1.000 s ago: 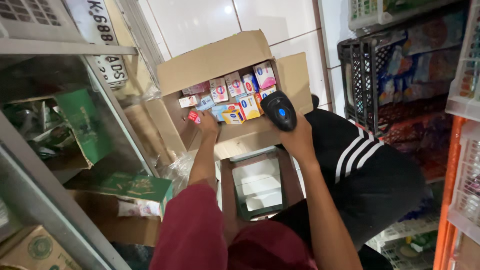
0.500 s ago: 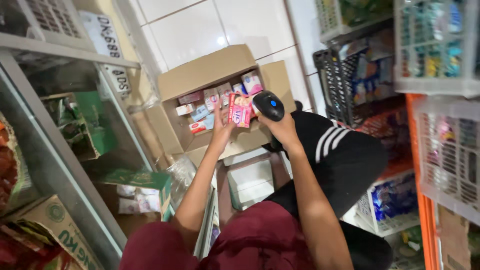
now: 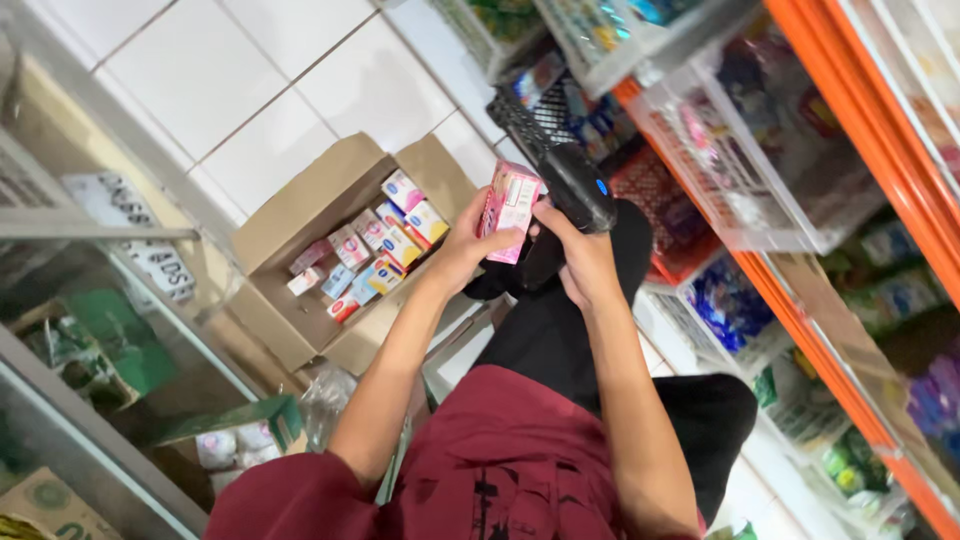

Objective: The person scans packaged soap boxes using a handheld barcode scanner and places them onto the store shelves.

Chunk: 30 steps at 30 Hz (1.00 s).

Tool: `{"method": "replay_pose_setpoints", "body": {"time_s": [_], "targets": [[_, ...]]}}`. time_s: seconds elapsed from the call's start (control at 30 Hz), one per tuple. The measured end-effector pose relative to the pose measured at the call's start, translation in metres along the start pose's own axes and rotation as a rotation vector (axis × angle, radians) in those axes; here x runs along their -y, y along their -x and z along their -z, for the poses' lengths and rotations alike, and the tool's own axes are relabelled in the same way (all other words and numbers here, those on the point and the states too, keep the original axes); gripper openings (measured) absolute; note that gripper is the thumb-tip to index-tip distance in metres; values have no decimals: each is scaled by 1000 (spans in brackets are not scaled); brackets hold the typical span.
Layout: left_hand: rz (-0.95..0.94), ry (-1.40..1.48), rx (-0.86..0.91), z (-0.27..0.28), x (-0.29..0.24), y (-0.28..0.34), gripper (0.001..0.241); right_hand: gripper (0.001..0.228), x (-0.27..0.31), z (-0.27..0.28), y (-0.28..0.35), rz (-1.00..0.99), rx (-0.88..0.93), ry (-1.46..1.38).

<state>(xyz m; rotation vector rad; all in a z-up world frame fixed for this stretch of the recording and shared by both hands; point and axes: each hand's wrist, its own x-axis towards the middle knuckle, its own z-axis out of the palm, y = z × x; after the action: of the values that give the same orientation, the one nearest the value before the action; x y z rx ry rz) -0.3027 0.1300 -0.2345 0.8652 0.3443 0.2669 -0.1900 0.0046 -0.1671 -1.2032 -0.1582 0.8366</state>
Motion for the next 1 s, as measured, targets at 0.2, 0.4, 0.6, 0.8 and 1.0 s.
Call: {"method": "replay_pose_setpoints", "body": {"time_s": [0.2, 0.4, 0.6, 0.8, 1.0], "targets": [[18, -215, -8, -44, 6, -6, 76, 39, 86, 59, 66, 616, 96, 1057], [-105, -482, 62, -74, 3, -8, 78, 42, 136, 79, 109, 498, 142, 1215], [-317, -882, 94, -116, -28, 6, 81, 37, 125, 113, 119, 570, -30, 992], [-455, -1106, 293, -160, -45, 22, 77, 38, 83, 138, 103, 146, -162, 48], [-640, -1129, 259, -198, -40, 21, 92, 46, 82, 135, 107, 259, -244, -194]]}}
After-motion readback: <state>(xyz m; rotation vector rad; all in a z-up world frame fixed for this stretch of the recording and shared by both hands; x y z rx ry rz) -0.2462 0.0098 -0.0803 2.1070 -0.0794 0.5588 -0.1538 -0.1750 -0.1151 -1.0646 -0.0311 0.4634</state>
